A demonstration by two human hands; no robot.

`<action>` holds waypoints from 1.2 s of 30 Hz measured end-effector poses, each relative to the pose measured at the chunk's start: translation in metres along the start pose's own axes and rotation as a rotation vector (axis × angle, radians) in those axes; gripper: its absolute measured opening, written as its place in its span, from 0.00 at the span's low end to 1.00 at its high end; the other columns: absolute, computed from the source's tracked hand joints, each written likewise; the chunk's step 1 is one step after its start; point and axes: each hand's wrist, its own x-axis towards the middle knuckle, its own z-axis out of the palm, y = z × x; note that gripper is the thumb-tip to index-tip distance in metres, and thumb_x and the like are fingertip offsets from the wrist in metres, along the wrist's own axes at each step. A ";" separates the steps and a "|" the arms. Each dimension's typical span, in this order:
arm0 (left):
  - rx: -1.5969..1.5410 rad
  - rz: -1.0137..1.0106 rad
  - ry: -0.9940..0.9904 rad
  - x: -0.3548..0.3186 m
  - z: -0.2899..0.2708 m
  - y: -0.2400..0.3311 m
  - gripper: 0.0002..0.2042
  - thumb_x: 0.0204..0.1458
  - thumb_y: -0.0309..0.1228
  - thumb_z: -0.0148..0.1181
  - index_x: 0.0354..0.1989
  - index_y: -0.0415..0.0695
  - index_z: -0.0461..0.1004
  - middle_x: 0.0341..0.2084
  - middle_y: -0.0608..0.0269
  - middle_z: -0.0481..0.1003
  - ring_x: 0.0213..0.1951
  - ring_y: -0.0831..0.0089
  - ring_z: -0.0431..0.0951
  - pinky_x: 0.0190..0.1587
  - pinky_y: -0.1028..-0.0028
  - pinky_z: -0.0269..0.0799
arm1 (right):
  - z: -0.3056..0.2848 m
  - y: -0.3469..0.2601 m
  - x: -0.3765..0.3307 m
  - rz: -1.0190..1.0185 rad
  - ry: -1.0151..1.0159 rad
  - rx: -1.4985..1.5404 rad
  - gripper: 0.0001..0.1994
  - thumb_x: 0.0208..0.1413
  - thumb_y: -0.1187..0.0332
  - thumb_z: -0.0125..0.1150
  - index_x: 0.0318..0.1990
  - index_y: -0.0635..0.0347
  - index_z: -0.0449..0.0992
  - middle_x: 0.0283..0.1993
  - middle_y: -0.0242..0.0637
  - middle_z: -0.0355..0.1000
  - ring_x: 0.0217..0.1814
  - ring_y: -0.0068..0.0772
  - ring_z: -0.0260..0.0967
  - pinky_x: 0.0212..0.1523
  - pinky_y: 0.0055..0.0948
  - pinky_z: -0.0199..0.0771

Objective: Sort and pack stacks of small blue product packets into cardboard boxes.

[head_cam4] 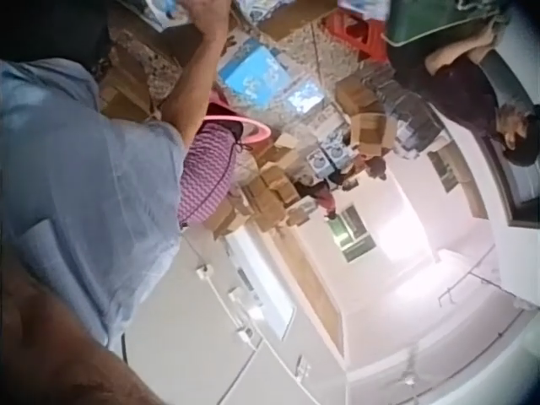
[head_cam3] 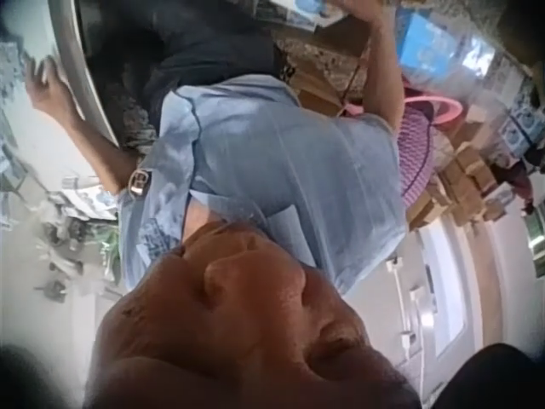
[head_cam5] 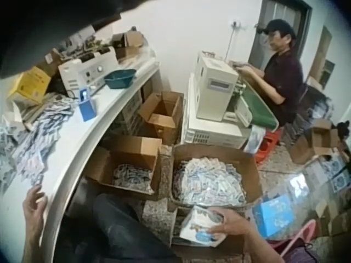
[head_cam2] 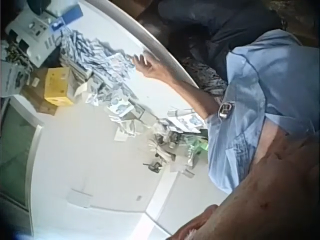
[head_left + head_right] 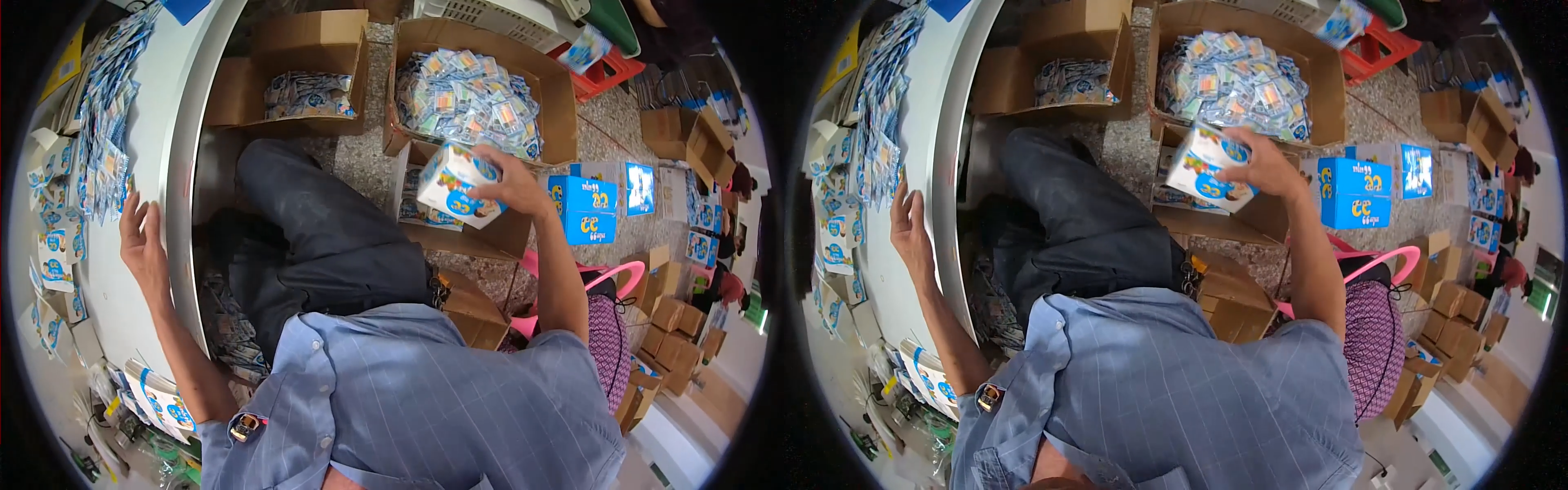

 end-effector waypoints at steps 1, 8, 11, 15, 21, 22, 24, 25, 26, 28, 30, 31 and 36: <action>0.038 -0.062 0.019 0.003 -0.012 -0.021 0.22 0.63 0.31 0.60 0.65 0.37 0.68 0.60 0.53 0.71 0.58 0.65 0.74 0.61 0.69 0.69 | 0.008 0.015 -0.001 -0.002 -0.005 0.006 0.39 0.42 0.68 0.78 0.64 0.67 0.67 0.59 0.43 0.72 0.63 0.38 0.69 0.66 0.34 0.65; 0.148 -0.083 0.090 -0.014 -0.027 -0.060 0.22 0.64 0.34 0.61 0.61 0.33 0.71 0.57 0.52 0.75 0.56 0.67 0.75 0.62 0.71 0.67 | 0.088 0.150 0.041 0.075 -0.070 -0.357 0.43 0.39 0.56 0.77 0.65 0.61 0.68 0.64 0.57 0.67 0.68 0.56 0.63 0.67 0.42 0.64; 0.184 -0.074 0.093 -0.013 -0.024 -0.063 0.19 0.64 0.33 0.60 0.58 0.33 0.74 0.59 0.53 0.73 0.57 0.66 0.75 0.62 0.71 0.67 | 0.111 0.198 0.063 0.069 -0.077 -0.423 0.43 0.41 0.53 0.76 0.67 0.57 0.68 0.68 0.58 0.64 0.71 0.56 0.61 0.69 0.42 0.62; 0.308 -0.042 0.111 -0.015 -0.025 -0.060 0.18 0.62 0.34 0.62 0.57 0.37 0.77 0.60 0.53 0.71 0.56 0.69 0.75 0.60 0.72 0.71 | 0.126 0.220 0.104 0.290 -0.318 -0.381 0.41 0.44 0.50 0.74 0.67 0.55 0.69 0.66 0.56 0.68 0.69 0.54 0.64 0.69 0.41 0.63; 0.345 -0.011 0.096 -0.011 -0.025 -0.065 0.17 0.63 0.34 0.61 0.54 0.36 0.79 0.59 0.52 0.72 0.59 0.66 0.72 0.62 0.69 0.67 | 0.169 0.270 0.141 0.287 -0.241 -0.398 0.23 0.55 0.55 0.61 0.54 0.58 0.78 0.53 0.56 0.74 0.59 0.54 0.71 0.60 0.39 0.70; 0.343 -0.021 0.102 -0.011 -0.025 -0.065 0.17 0.63 0.35 0.60 0.54 0.36 0.79 0.58 0.51 0.72 0.60 0.66 0.72 0.63 0.68 0.67 | 0.176 0.273 0.138 0.262 -0.151 -0.361 0.18 0.56 0.58 0.57 0.47 0.61 0.79 0.47 0.57 0.75 0.52 0.56 0.73 0.55 0.43 0.72; 0.374 -0.020 0.091 -0.011 -0.020 -0.061 0.16 0.64 0.34 0.60 0.53 0.35 0.79 0.59 0.52 0.72 0.60 0.66 0.72 0.63 0.69 0.66 | 0.183 0.284 0.129 0.236 -0.082 -0.325 0.17 0.55 0.59 0.60 0.46 0.63 0.79 0.46 0.56 0.75 0.51 0.55 0.73 0.53 0.41 0.73; 0.401 -0.017 0.087 -0.010 -0.016 -0.061 0.16 0.64 0.33 0.59 0.53 0.35 0.79 0.59 0.52 0.72 0.59 0.66 0.72 0.63 0.69 0.65 | 0.184 0.290 0.123 0.204 -0.011 -0.295 0.17 0.53 0.61 0.63 0.46 0.64 0.78 0.45 0.56 0.75 0.49 0.54 0.74 0.52 0.40 0.74; 0.412 -0.022 0.094 -0.011 -0.019 -0.061 0.16 0.64 0.33 0.59 0.53 0.35 0.79 0.59 0.52 0.72 0.59 0.66 0.72 0.63 0.69 0.65 | 0.184 0.286 0.123 0.196 -0.021 -0.292 0.17 0.53 0.61 0.63 0.46 0.64 0.78 0.45 0.56 0.75 0.49 0.54 0.74 0.52 0.40 0.74; 0.378 -0.005 0.109 -0.015 -0.027 -0.062 0.15 0.64 0.33 0.59 0.52 0.35 0.79 0.58 0.51 0.72 0.59 0.66 0.72 0.63 0.68 0.65 | 0.186 0.275 0.112 0.001 0.130 -0.206 0.23 0.49 0.66 0.71 0.52 0.63 0.74 0.45 0.48 0.76 0.48 0.46 0.75 0.51 0.37 0.74; 0.406 -0.014 0.108 -0.014 -0.023 -0.058 0.15 0.64 0.33 0.59 0.52 0.35 0.79 0.58 0.51 0.72 0.59 0.66 0.72 0.63 0.68 0.65 | 0.183 0.281 0.091 0.234 0.196 0.196 0.28 0.46 0.67 0.75 0.55 0.62 0.71 0.46 0.43 0.76 0.49 0.41 0.75 0.51 0.37 0.74; 0.435 -0.018 0.109 -0.014 -0.022 -0.056 0.15 0.64 0.33 0.59 0.52 0.35 0.80 0.58 0.51 0.72 0.59 0.66 0.72 0.63 0.68 0.66 | 0.183 0.284 0.084 0.462 0.259 0.602 0.33 0.43 0.69 0.78 0.57 0.60 0.68 0.46 0.39 0.76 0.49 0.37 0.74 0.51 0.38 0.74; 0.510 0.006 0.090 -0.008 -0.011 -0.057 0.15 0.64 0.34 0.59 0.51 0.35 0.80 0.57 0.51 0.72 0.58 0.65 0.73 0.62 0.68 0.67 | 0.203 0.313 0.076 0.809 -0.009 0.583 0.51 0.46 0.62 0.78 0.74 0.56 0.49 0.61 0.42 0.71 0.61 0.42 0.68 0.58 0.46 0.70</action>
